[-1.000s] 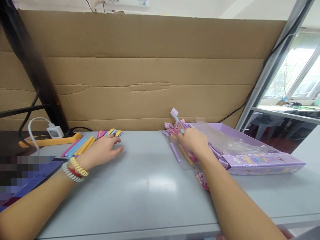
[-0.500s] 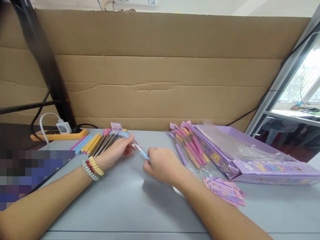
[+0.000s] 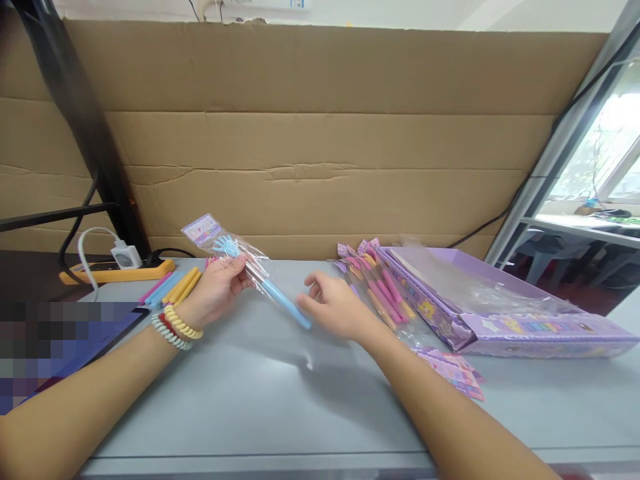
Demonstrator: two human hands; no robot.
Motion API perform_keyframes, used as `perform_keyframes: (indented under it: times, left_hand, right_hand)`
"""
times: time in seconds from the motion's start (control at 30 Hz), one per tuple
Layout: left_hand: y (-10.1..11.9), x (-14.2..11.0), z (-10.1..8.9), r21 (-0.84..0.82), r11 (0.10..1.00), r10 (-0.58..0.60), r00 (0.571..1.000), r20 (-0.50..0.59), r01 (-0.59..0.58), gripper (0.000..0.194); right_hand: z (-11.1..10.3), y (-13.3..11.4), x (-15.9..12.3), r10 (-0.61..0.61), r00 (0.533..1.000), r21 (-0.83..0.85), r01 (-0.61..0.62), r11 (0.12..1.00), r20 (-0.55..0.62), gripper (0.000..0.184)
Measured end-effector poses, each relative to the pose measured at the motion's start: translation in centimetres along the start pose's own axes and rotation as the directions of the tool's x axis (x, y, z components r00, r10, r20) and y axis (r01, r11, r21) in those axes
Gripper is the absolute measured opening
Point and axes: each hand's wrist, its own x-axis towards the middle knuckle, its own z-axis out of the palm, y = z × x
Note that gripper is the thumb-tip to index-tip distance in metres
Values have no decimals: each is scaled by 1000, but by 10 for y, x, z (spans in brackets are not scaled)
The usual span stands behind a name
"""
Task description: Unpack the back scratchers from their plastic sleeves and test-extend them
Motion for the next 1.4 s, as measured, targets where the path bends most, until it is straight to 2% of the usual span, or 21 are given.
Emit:
perform_keyframes:
  times: [0.1, 0.17, 0.23, 0.33, 0.5, 0.63, 0.7, 0.77, 0.83, 0.9, 1.0, 1.07, 1.13, 1.2, 1.3, 1.4]
  left_hand:
    - [-1, 1, -3, -6, 1000, 16, 999, -34, -16, 28]
    - [-1, 2, -4, 0, 1000, 11, 999, -51, -11, 28]
    - [-1, 2, -5, 2, 1000, 5, 998, -60, -5, 27]
    - [1, 1, -4, 1, 1000, -19, 999, -44, 20, 26]
    - [4, -2, 1, 21, 991, -133, 989, -69, 135, 21]
    - [4, -2, 3, 30, 991, -129, 989, -79, 132, 21]
    - [3, -1, 3, 34, 994, -100, 991, -89, 104, 24]
    - [3, -1, 2, 33, 997, -69, 991, -113, 73, 25]
    - [3, 0, 2, 25, 998, -51, 988, -146, 55, 26]
    - [4, 1, 2, 13, 999, -43, 983, -180, 46, 25]
    - [6, 2, 3, 9, 999, -40, 977, -211, 42, 25]
    - [6, 2, 4, 9, 999, -35, 977, -208, 38, 26]
    - [6, 1, 5, 5, 1000, -30, 980, -198, 31, 27]
    - [6, 0, 7, 2, 999, -34, 982, -185, 35, 28]
    - [6, -2, 9, 3, 998, -60, 984, -167, 62, 26]
    - [5, -4, 10, -4, 997, -81, 986, -143, 82, 21]
  right_hand:
    - [-4, 6, 4, 48, 971, 151, -85, 985, 233, 20]
    - [-4, 10, 6, 30, 951, 263, -115, 958, 308, 14]
    - [-4, 13, 8, 16, 944, 338, -135, 931, 330, 10]
    - [-3, 18, 11, 15, 938, 374, -152, 915, 346, 14]
    - [-1, 25, 14, 17, 938, 359, -149, 921, 346, 15]
    - [0, 24, 13, 26, 939, 309, -139, 941, 343, 15]
    - [2, 23, 13, 9, 967, 213, -66, 975, 256, 19]
    - [3, 23, 12, -36, 993, 78, 27, 997, 111, 22]
    - [4, 24, 12, -113, 993, -25, 112, 993, -26, 19]
    - [3, 25, 13, -216, 966, -58, 210, 976, -143, 15]
    - [-1, 25, 12, -360, 866, -104, 346, 932, -348, 13]
    - [-5, 24, 11, -408, 812, -148, 382, 912, -418, 10]
    - [-7, 23, 9, -434, 824, -157, 405, 901, -364, 6]
    - [-7, 22, 8, -439, 875, -146, 416, 898, -206, 11]
    - [-3, 22, 8, -377, 926, -178, 373, 911, 14, 18]
    - [0, 22, 10, -289, 950, -220, 310, 925, 122, 23]
